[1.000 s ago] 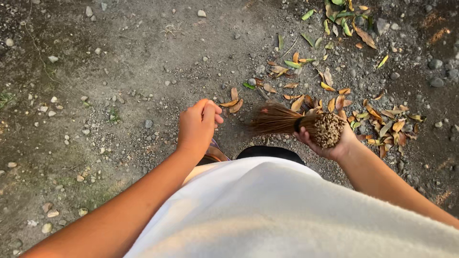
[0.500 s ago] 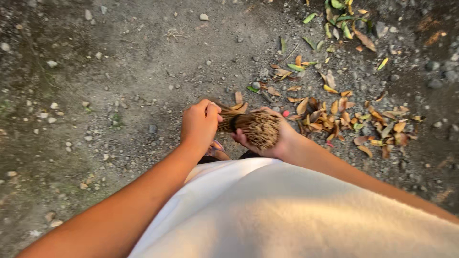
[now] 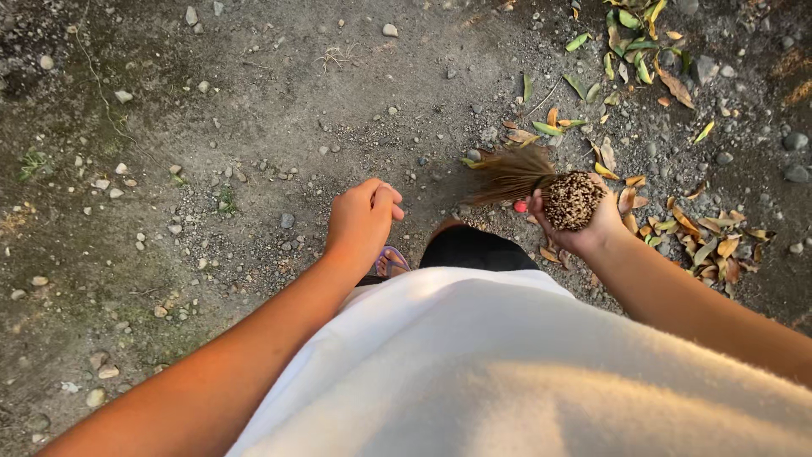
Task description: The person sweeps dried leaves into a pile using a small broom while walking outside.
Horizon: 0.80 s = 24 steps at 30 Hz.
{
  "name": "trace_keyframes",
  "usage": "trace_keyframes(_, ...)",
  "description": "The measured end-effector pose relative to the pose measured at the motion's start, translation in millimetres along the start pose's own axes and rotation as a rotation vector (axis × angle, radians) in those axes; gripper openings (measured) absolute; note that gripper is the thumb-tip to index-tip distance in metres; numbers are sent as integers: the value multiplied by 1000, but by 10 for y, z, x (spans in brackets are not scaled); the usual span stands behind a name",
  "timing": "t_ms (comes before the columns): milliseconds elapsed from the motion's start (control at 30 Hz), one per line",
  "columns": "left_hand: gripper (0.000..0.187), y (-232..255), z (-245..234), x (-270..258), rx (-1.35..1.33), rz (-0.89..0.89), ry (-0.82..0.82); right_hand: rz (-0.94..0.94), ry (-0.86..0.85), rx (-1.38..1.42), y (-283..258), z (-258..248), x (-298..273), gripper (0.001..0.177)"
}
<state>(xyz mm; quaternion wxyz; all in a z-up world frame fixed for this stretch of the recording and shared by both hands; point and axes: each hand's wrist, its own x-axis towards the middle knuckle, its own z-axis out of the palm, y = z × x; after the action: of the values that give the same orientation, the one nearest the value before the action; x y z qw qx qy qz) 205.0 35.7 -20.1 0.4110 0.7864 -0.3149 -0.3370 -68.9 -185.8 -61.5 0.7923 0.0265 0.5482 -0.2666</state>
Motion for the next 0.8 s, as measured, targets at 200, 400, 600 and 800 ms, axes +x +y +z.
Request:
trace_keyframes(200, 30, 112, 62, -15, -10, 43, 6, -61, -172, -113, -78, 166, -261, 54)
trace_keyframes(400, 29, 146, 180, 210, -10, 64, -15, 194, -329, -272, 323, 663, -436, 66)
trace_keyframes(600, 27, 308, 365, 588, -12, 195, 28, 494, -355, -123, 663, 1096, 461, 69)
trace_keyframes(800, 28, 583, 456, 767, 55, 134, -116, 166, -145, 6, -332, 472, 833, 68)
